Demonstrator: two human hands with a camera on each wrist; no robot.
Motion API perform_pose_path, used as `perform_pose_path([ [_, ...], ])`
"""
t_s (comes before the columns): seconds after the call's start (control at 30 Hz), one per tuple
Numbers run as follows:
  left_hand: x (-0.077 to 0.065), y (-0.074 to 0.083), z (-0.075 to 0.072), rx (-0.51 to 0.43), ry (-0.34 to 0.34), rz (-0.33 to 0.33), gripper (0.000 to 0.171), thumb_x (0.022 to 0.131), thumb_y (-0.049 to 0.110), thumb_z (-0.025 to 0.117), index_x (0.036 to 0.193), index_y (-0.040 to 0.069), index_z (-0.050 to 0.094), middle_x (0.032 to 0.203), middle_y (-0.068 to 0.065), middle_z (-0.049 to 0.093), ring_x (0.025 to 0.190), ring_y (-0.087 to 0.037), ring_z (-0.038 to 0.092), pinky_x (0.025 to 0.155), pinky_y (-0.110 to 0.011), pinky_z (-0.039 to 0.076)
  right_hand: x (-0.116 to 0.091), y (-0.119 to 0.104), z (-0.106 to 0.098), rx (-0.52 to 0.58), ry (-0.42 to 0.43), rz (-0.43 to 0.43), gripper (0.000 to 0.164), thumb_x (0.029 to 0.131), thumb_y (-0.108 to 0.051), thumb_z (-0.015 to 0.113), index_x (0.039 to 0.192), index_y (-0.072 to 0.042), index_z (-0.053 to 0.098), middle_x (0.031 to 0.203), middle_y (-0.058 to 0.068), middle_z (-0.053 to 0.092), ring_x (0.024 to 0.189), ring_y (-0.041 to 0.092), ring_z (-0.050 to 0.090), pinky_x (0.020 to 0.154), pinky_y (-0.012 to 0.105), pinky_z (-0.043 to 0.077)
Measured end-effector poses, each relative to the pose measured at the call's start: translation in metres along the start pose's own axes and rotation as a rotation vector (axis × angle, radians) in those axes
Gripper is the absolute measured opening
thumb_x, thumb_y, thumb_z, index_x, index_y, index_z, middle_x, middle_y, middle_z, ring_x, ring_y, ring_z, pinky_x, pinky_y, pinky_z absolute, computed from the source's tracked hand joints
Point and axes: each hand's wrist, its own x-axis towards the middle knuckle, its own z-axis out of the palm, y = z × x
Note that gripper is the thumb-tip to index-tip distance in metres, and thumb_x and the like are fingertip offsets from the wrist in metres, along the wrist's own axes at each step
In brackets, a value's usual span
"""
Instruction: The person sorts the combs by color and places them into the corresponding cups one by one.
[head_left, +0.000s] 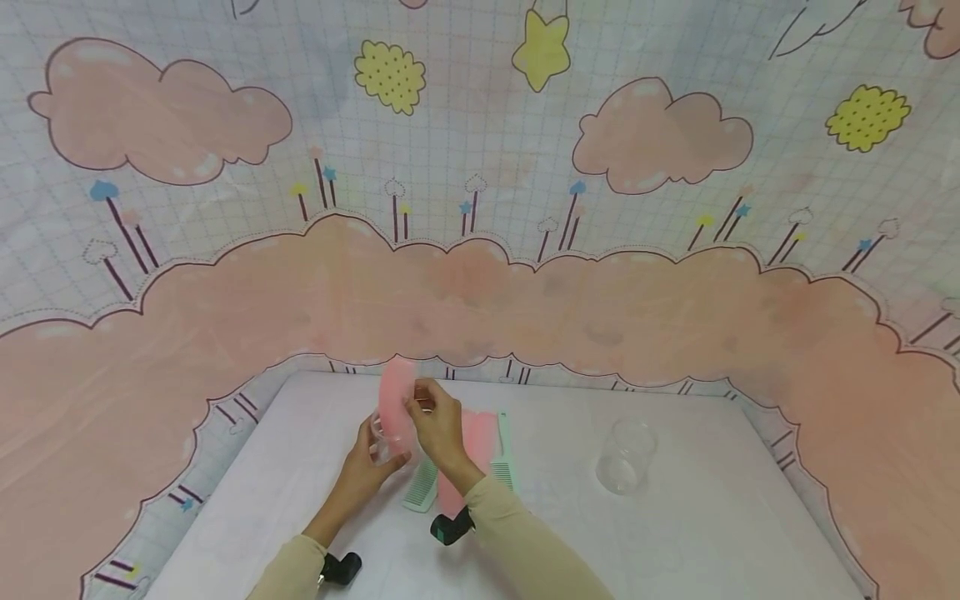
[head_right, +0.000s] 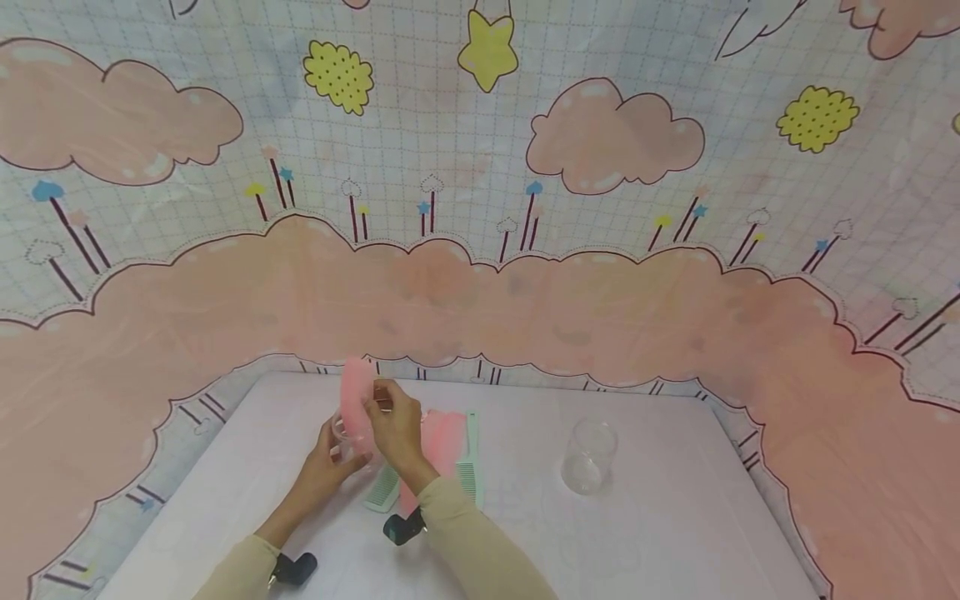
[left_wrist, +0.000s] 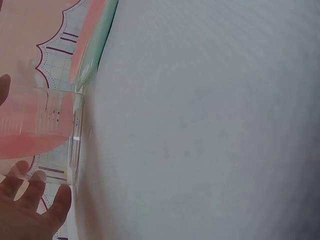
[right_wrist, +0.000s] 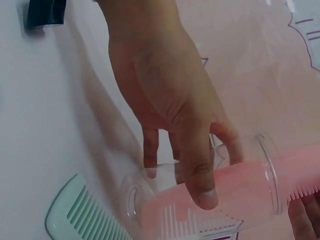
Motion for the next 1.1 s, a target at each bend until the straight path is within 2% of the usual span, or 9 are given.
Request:
perform_pose_path([
  [0.23,-0.002,0.002,-0.001,0.002,-0.001,-0.002,0.100,0.086,0.041,0.074,0.157,0.014,0.009,0.156,-0.021,0.033,0.141,-0.044,0.036,0.112,-0.061,0.038,-0.001,0.005,0.000,-0.032,0.001,-0.037,0.015,0.090,-0.014,0.070,0.105,-0.011,0.072,0.097,0.005,0.074,0.084,0.010,0.068,0.075,0.017,0.057],
  [0.43,-0.002,0.002,-0.001,-0.002,0.002,0.013,0.098,0.087,0.039,0.074,0.156,0.013,0.010,0.156,-0.021,0.032,0.142,-0.044,0.035,0.112,-0.061,0.037,-0.003,0.011,0.001,-0.059,-0.004,-0.009,0.013,0.089,-0.014,0.072,0.102,-0.011,0.072,0.094,0.005,0.075,0.078,0.006,0.063,0.072,0.016,0.054],
  [0.67,-0.003,0.004,0.000,-0.004,0.006,0.017,0.098,0.086,0.037,0.074,0.156,0.011,0.011,0.156,-0.023,0.033,0.141,-0.045,0.036,0.111,-0.061,0.038,-0.004,0.016,0.002,-0.118,0.018,-0.003,0.012,0.087,-0.014,0.074,0.098,-0.011,0.073,0.091,0.002,0.074,0.081,0.007,0.063,0.074,0.018,0.051],
  [1.1,-0.001,0.002,-0.001,-0.002,0.001,0.014,0.098,0.087,0.041,0.073,0.156,0.011,0.010,0.156,-0.023,0.031,0.141,-0.045,0.035,0.111,-0.060,0.039,-0.003,0.017,0.000,-0.068,0.028,0.044,0.017,0.084,-0.010,0.075,0.101,-0.011,0.069,0.091,0.004,0.071,0.079,0.004,0.062,0.073,0.017,0.051],
])
